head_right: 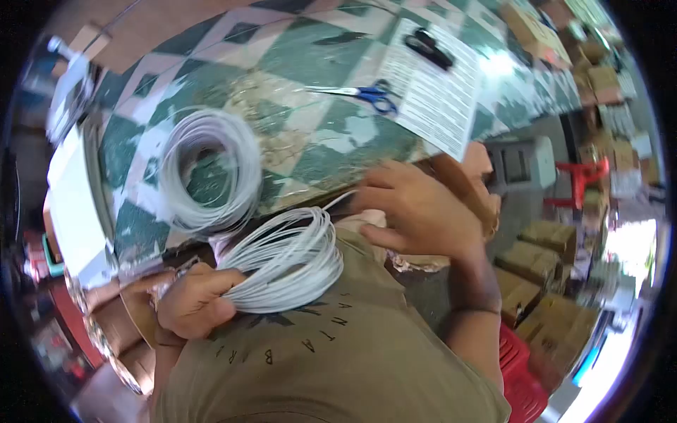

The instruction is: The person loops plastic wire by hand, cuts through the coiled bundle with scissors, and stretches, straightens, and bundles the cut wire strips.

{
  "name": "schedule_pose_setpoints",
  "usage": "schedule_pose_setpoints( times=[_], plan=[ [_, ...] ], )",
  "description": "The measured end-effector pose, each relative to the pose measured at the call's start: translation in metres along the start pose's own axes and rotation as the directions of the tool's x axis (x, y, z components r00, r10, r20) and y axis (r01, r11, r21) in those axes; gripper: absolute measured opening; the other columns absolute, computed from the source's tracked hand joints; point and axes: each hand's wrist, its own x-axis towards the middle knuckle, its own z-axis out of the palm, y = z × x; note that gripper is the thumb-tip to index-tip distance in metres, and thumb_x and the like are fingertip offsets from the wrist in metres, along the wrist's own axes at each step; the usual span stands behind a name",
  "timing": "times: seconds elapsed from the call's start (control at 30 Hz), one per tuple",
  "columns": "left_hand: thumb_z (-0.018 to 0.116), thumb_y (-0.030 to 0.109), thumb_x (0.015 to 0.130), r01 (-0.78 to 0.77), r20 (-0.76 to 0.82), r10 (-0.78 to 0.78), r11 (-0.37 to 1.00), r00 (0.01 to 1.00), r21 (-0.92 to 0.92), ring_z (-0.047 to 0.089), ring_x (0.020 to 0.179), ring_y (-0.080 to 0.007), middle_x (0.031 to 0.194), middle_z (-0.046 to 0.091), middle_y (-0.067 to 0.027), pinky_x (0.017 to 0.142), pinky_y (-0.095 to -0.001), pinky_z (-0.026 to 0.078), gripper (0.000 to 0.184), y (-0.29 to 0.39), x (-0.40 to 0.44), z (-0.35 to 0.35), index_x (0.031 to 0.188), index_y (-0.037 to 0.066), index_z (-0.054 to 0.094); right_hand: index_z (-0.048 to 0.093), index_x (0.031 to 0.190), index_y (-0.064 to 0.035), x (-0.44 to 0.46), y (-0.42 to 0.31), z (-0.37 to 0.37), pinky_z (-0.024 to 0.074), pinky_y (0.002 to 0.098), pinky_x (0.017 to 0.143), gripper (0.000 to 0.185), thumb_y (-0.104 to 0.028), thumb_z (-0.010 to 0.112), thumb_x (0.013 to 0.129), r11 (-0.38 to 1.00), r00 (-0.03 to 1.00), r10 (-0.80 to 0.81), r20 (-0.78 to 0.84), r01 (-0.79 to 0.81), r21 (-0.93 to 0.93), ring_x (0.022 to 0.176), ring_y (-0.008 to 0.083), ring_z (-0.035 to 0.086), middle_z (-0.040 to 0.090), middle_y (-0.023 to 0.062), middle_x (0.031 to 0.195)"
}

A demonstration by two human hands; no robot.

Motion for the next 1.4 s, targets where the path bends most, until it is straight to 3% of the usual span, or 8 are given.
schedule_pose_setpoints(
  times=[0.1, 0.17, 0.5, 0.73, 0.77, 1.03, 1.2, 1.4],
  plan=[
    [0.054, 0.018, 0.102, -0.062, -0.061, 0.070, 0.990, 0.996, 0.129, 0.050, 0.047, -0.0343, 0.061, 0.057, -0.0132, 0.048, -0.0398, 0.040, 0.016, -0.021, -0.025, 0.009, 0.100, 0.003, 0.052, 0.067, 0.103, -0.0056, 0.020, 0.022, -0.002, 0.0465, 0.0354, 0.087, 0.022, -0.020, 0.070, 0.087, 0.909, 0.980, -0.062, 0.187, -0.022, 0.417, 0.100, 0.0231, 0.059, 0.065, 0.0092, 0.106],
    [0.056, 0.021, 0.102, -0.135, -0.029, 0.149, 0.951, 0.988, 0.279, 0.051, 0.048, -0.0364, 0.061, 0.058, -0.0137, 0.048, -0.0402, 0.041, 0.018, -0.036, -0.044, 0.020, 0.098, 0.004, 0.053, 0.059, 0.132, -0.0015, 0.045, 0.035, 0.027, 0.0439, 0.0362, 0.099, 0.053, -0.029, 0.072, 0.089, 0.370, 0.994, 0.062, -0.092, 0.062, 0.927, 0.113, 0.0264, 0.060, 0.063, 0.0174, 0.125],
    [0.062, 0.016, 0.099, -0.131, -0.219, 0.172, 0.974, 0.961, 0.186, 0.052, 0.047, -0.0312, 0.063, 0.059, -0.0100, 0.048, -0.0351, 0.042, 0.014, -0.046, -0.068, 0.062, 0.095, 0.003, 0.061, 0.014, 0.159, -0.0021, 0.162, -0.094, 0.168, 0.0354, 0.0394, 0.111, 0.081, -0.005, 0.060, 0.092, 0.310, 0.831, 0.505, -0.235, 0.080, 0.947, 0.133, 0.0313, 0.044, 0.035, 0.0234, 0.153],
    [0.050, 0.014, 0.103, -0.111, -0.527, 0.088, 0.994, 0.845, -0.012, 0.050, 0.047, -0.0285, 0.063, 0.058, -0.0097, 0.050, -0.0372, 0.038, 0.018, -0.038, -0.086, 0.053, 0.088, 0.005, 0.057, 0.027, 0.152, 0.0070, 0.231, -0.085, 0.160, 0.0393, 0.0385, 0.109, 0.076, -0.031, 0.062, 0.096, 0.279, 0.996, 0.092, -0.005, -0.021, 0.960, 0.126, 0.0321, 0.051, 0.047, 0.0249, 0.142],
    [0.050, 0.014, 0.103, -0.111, -0.511, 0.081, 0.993, 0.856, -0.029, 0.050, 0.047, -0.0285, 0.063, 0.058, -0.0097, 0.050, -0.0372, 0.038, 0.018, -0.033, -0.082, 0.050, 0.088, 0.005, 0.057, 0.039, 0.147, 0.0071, 0.230, -0.067, 0.140, 0.0383, 0.0332, 0.110, 0.054, -0.020, 0.048, 0.102, 0.659, 0.990, 0.113, -0.083, -0.013, 0.752, 0.129, 0.0240, 0.052, 0.051, 0.0156, 0.145],
    [0.051, 0.011, 0.102, 0.020, -0.579, -0.046, 0.998, 0.814, -0.052, 0.038, 0.049, -0.0254, 0.062, 0.053, -0.0078, 0.053, -0.0348, 0.035, 0.020, 0.026, -0.017, 0.005, 0.084, 0.003, 0.055, 0.056, 0.133, 0.0054, 0.121, -0.065, -0.017, 0.0350, 0.0462, 0.113, 0.051, -0.021, 0.062, 0.090, 0.722, 0.843, -0.371, -0.391, 0.526, 0.449, 0.122, 0.0284, 0.060, 0.062, 0.0208, 0.132],
    [0.051, 0.011, 0.102, -0.029, -0.537, 0.163, 0.968, 0.828, 0.250, 0.038, 0.051, -0.0253, 0.062, 0.051, -0.0081, 0.053, -0.0335, 0.036, 0.019, 0.060, 0.010, -0.008, 0.085, 0.002, 0.055, 0.066, 0.113, -0.0019, 0.103, -0.084, -0.008, 0.0285, 0.0516, 0.118, 0.033, -0.022, 0.067, 0.087, 0.862, 0.792, -0.435, -0.429, 0.230, -0.451, 0.121, 0.0277, 0.061, 0.068, 0.0126, 0.122],
    [0.049, 0.015, 0.104, 0.014, -0.521, 0.120, 0.969, 0.845, 0.245, 0.038, 0.051, -0.0210, 0.062, 0.051, -0.0061, 0.053, -0.0315, 0.036, 0.022, 0.012, 0.046, -0.025, 0.088, 0.002, 0.056, 0.057, 0.083, -0.0095, 0.129, -0.020, 0.025, 0.0240, 0.0570, 0.119, 0.013, -0.020, 0.060, 0.089, 0.797, 0.723, -0.500, -0.477, 0.169, -0.580, 0.119, 0.0243, 0.062, 0.069, 0.0078, 0.112]
  ],
)
